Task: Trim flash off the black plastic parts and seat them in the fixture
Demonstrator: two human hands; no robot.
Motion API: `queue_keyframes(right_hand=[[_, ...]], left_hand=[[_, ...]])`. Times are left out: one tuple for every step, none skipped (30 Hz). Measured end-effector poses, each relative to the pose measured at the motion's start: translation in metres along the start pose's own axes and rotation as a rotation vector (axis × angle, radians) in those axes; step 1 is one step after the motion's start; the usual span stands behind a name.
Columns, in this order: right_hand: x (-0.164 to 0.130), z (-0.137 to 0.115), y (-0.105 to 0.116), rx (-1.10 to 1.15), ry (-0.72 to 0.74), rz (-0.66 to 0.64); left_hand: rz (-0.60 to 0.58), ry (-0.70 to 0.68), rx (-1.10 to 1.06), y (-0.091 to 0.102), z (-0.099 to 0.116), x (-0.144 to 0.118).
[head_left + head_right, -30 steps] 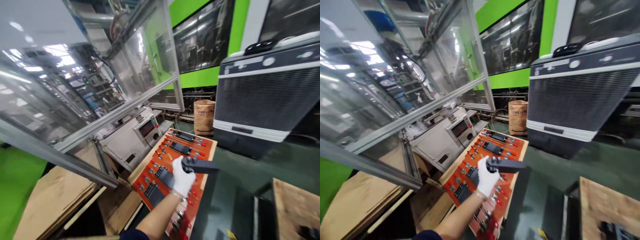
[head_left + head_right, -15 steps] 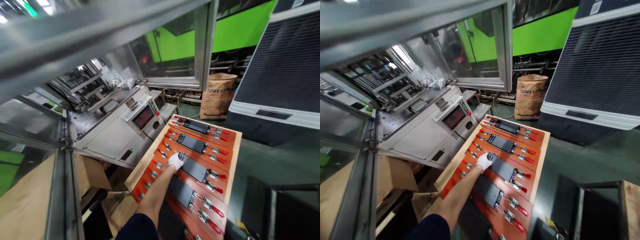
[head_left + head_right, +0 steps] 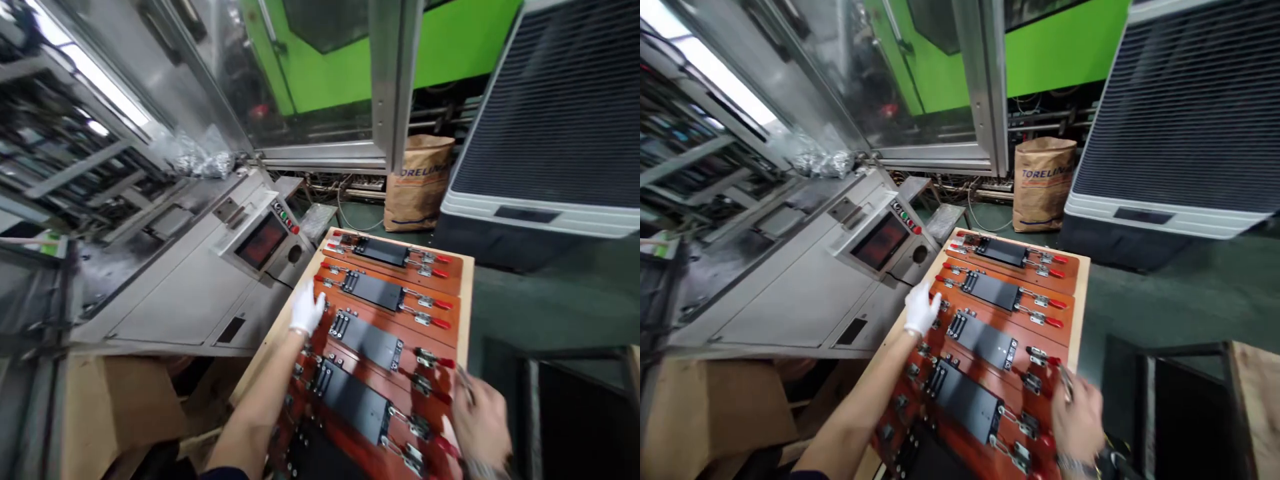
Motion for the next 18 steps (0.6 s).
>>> queue_keyframes(right_hand=[[0.013,-0.006,-0.009,-0.019,-0.017,0.004],[0.022,-0.008,-0.016,-0.039,-0.045,0.011],[0.029,-0.007,-0.022,-0.056,-0.069,0.013],[0.034,-0.002,-0.026,-0.073,-0.089,0.013],[0.036,0.005,-0.03,-0.088,-0.102,0.009],[0.036,0.014,-0.032,-0.104,-0.109,0.001],[0.036,0.023,-0.035,-0.119,-0.111,-0.014],[0.036,0.031,-0.038,-0.133,-0.109,-0.033],[0.037,0.038,-0.041,-0.146,-0.105,-0.055],[0.038,0.043,-0.044,-0.158,-0.103,-0.077],[0.041,0.046,-0.047,-0.168,-0.102,-0.096],[0.043,0.048,-0.048,-0.177,-0.098,-0.113],[0.047,0.048,-0.049,-0.182,-0.09,-0.133],[0.049,0.047,-0.048,-0.187,-0.081,-0.157],[0.051,0.045,-0.046,-0.19,-0.068,-0.185],[0.051,0.044,-0.042,-0.191,-0.053,-0.217],[0.049,0.044,-0.037,-0.193,-0.04,-0.251],[0.044,0.046,-0.032,-0.196,-0.033,-0.286]], left_hand=[[-0.017,0.023,0.012,0.003,-0.008,0.015],[-0.051,0.043,0.024,0.002,-0.016,0.028],[-0.09,0.062,0.037,-0.003,-0.023,0.04],[-0.125,0.077,0.052,-0.009,-0.03,0.05],[-0.148,0.086,0.068,-0.018,-0.035,0.056],[-0.156,0.092,0.087,-0.027,-0.04,0.06],[-0.152,0.096,0.107,-0.036,-0.044,0.062],[-0.142,0.097,0.125,-0.044,-0.046,0.063],[-0.126,0.098,0.142,-0.051,-0.047,0.063],[-0.104,0.101,0.156,-0.055,-0.047,0.063],[-0.08,0.107,0.167,-0.058,-0.046,0.063],[-0.051,0.114,0.172,-0.058,-0.043,0.063],[-0.016,0.123,0.172,-0.056,-0.04,0.064],[0.021,0.132,0.167,-0.052,-0.037,0.064],[0.056,0.135,0.154,-0.048,-0.033,0.062],[0.088,0.123,0.135,-0.044,-0.029,0.056],[0.118,0.093,0.112,-0.042,-0.025,0.047],[0.147,0.043,0.09,-0.042,-0.021,0.033]])
Point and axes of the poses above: each hand's wrist, its own x-axis towards the middle knuckle, its own y-axis out of the back of the hand, z = x × y, the point moved 5 cm from there along x, towards the middle knuckle, and after that the axes turned 7 degrees about -z, right-handed, at the moved point
